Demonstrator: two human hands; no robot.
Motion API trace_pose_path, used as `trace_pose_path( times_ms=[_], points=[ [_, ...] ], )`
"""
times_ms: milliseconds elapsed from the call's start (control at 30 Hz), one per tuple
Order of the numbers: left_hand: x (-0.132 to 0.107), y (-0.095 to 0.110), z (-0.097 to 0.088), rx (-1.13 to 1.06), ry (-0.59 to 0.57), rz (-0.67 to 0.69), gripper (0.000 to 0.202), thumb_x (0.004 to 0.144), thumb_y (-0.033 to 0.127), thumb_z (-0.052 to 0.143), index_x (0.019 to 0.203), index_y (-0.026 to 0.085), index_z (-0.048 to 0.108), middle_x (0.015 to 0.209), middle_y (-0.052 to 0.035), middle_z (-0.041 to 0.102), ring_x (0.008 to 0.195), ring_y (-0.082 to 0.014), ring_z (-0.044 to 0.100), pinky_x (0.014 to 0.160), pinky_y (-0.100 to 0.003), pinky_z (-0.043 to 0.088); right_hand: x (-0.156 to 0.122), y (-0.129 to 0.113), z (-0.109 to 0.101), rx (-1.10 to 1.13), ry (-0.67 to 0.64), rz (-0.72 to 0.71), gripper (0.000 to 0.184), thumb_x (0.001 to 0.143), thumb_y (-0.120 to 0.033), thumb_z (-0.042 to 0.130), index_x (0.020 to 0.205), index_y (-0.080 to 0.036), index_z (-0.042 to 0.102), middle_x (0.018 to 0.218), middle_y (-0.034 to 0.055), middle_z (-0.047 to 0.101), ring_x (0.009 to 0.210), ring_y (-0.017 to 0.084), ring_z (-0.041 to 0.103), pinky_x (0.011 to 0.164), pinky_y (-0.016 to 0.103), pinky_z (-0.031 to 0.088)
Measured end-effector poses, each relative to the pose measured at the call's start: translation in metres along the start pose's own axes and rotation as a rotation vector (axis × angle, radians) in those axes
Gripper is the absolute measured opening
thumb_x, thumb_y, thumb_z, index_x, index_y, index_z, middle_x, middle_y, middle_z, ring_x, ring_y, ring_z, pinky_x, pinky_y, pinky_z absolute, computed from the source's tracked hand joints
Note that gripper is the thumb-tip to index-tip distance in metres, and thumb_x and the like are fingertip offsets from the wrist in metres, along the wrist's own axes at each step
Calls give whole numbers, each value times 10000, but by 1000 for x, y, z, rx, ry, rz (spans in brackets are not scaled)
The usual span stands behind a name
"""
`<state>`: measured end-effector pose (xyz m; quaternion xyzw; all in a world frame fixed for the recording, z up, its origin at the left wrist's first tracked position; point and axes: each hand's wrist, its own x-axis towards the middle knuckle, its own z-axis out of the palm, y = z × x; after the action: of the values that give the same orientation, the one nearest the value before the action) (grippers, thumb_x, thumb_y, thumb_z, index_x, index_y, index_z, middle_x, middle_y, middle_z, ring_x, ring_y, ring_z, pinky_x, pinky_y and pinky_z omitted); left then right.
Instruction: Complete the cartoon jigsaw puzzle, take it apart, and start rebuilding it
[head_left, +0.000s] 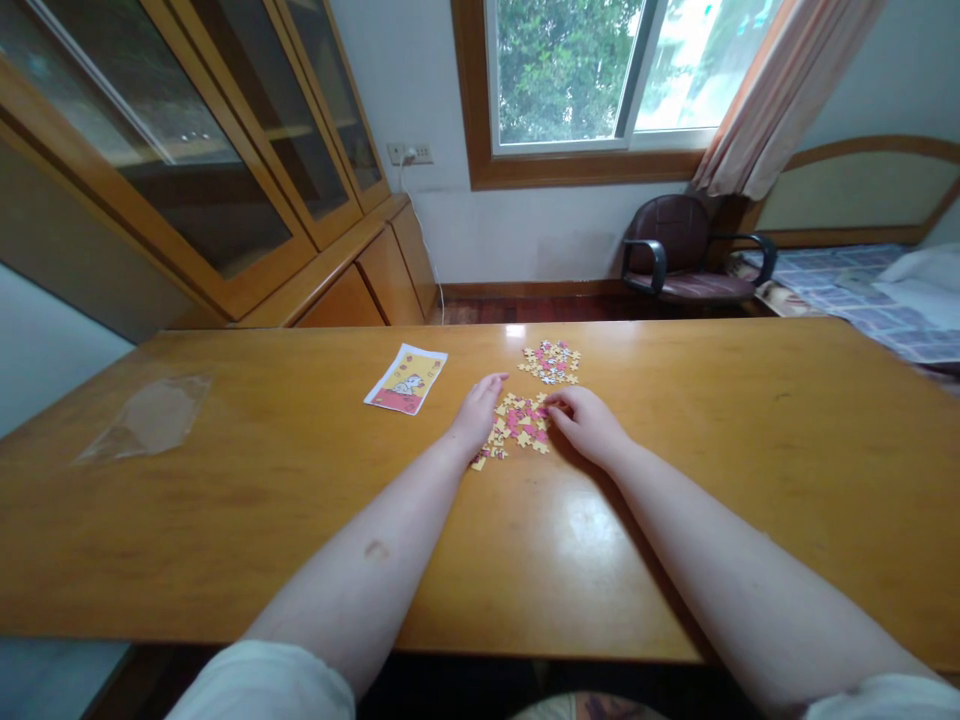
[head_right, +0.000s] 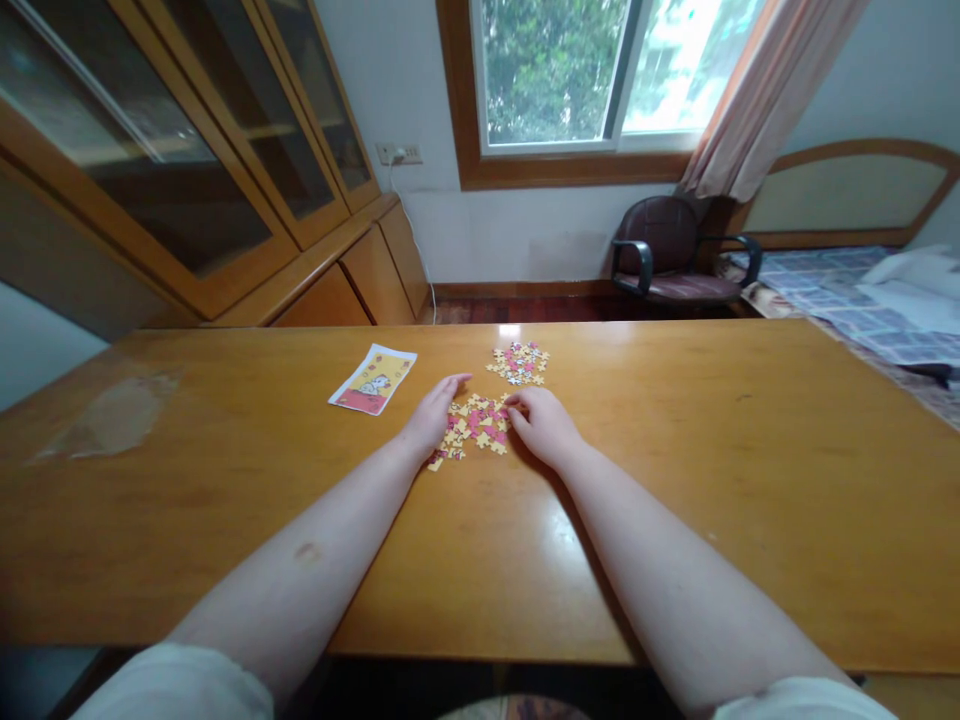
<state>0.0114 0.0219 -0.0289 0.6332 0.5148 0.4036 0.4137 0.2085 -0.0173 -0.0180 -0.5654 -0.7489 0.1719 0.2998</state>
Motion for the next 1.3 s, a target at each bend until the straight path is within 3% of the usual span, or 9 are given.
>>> trace_pose_path(
  times_ms=[100,233,433,567,733,833,933,1067,1300],
  points=[
    [1,1,-2,-40,11,8,372,923,345,351,1153,200,604,1234,-50,609,1153,-185,543,1016,-334,403,-1,-1,-7,-17,-68,-153,239,774,-115,491,830,-192,710,857,48,668,857,176,593,845,308,455],
    [2,6,-11,163,97,37,325,801,195,472,1068,181,657,1103,-69,650,1000,-190,594,947,-333,448,-4,-6,-17,-41,-262,-291,320,754,-98,475,879,-215,745,791,30,675,773,158,607,782,272,467],
    [4,10,-21,269,106,8,326,767,140,448,989,186,682,1007,-46,682,908,-186,610,882,-319,472,-8,-10,-30,-191,-397,-207,301,753,-144,487,827,-240,763,818,18,719,742,160,631,724,250,457],
    [6,13,-29,402,26,42,258,787,155,450,911,182,675,988,-44,683,937,-184,605,878,-297,459,-10,-13,-35,-243,-461,-181,263,744,-167,502,749,-224,759,790,24,725,735,165,635,708,240,451],
    [0,22,-42,711,-122,12,150,779,253,541,882,191,632,864,-41,666,793,-179,599,721,-272,452,-12,-21,-30,-224,-432,-100,408,804,-200,457,1134,-297,676,1003,9,723,867,173,654,765,252,460],
    [-3,27,-47,814,-192,-33,157,767,333,581,846,199,604,824,-33,663,738,-178,591,638,-262,422,-13,-23,-26,-239,-469,-82,415,839,-245,444,1204,-313,630,1045,12,717,902,187,660,774,265,464],
    [-4,30,-51,868,-234,-62,170,767,373,584,793,206,588,835,-28,670,741,-179,592,613,-255,400,-13,-22,-25,-242,-480,-77,384,852,-277,444,1176,-303,650,1068,15,710,924,194,658,789,268,459],
    [-2,27,-53,900,-298,-104,172,732,375,617,754,209,577,814,-19,674,744,-178,592,594,-245,385,-12,-23,-31,-255,-489,-31,342,851,-287,454,1095,-279,694,957,26,733,826,181,657,726,249,443],
    [-1,23,-57,937,-274,-132,100,725,290,611,773,208,580,861,-26,680,777,-180,602,615,-247,398,-13,-28,-40,-350,-485,-38,371,876,-369,429,718,-211,725,681,56,689,605,153,572,578,248,343]
  ],
)
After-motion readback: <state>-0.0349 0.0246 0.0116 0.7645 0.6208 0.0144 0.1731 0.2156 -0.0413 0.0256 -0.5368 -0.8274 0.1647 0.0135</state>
